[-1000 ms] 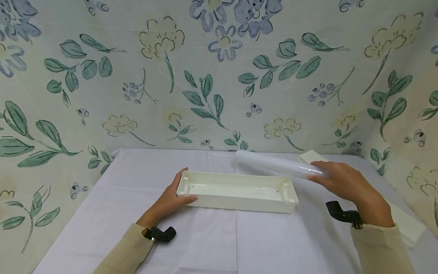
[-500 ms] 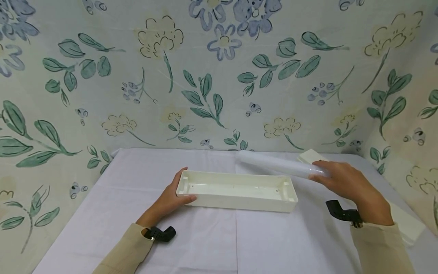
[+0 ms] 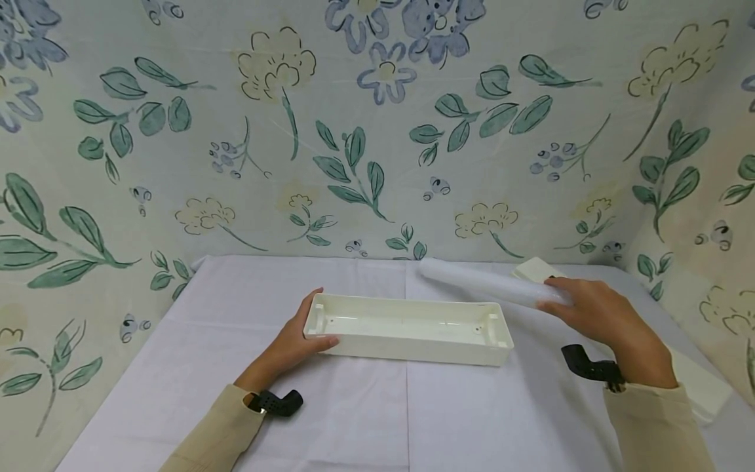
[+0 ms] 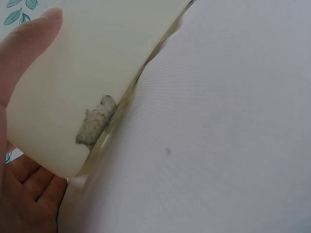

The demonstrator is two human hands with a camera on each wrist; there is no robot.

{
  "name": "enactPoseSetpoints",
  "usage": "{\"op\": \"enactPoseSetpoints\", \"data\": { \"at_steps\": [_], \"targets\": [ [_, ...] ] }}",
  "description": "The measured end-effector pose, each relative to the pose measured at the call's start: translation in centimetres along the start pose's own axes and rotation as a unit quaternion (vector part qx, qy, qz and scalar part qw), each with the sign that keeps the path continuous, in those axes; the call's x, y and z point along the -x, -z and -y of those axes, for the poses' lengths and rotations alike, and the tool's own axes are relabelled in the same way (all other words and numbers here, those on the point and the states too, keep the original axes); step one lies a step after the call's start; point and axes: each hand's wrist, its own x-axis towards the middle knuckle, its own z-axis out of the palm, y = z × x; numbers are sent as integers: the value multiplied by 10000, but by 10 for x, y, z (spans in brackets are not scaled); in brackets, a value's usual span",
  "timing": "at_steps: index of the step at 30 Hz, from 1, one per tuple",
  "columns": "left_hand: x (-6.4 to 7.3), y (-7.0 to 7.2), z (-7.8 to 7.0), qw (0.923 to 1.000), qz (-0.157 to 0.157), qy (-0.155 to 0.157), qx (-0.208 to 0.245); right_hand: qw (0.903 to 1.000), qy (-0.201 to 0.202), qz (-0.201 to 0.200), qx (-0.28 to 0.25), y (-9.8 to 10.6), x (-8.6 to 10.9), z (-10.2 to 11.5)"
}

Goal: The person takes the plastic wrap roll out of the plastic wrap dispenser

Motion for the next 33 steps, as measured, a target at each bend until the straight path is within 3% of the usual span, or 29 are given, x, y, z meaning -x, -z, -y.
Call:
{"op": "enactPoseSetpoints", "data": {
  "at_steps": [33],
  "targets": [
    [0, 0, -1, 10000, 28, 25, 82, 9993, -329, 78, -142, -2, -1, -3]
  ]
}}
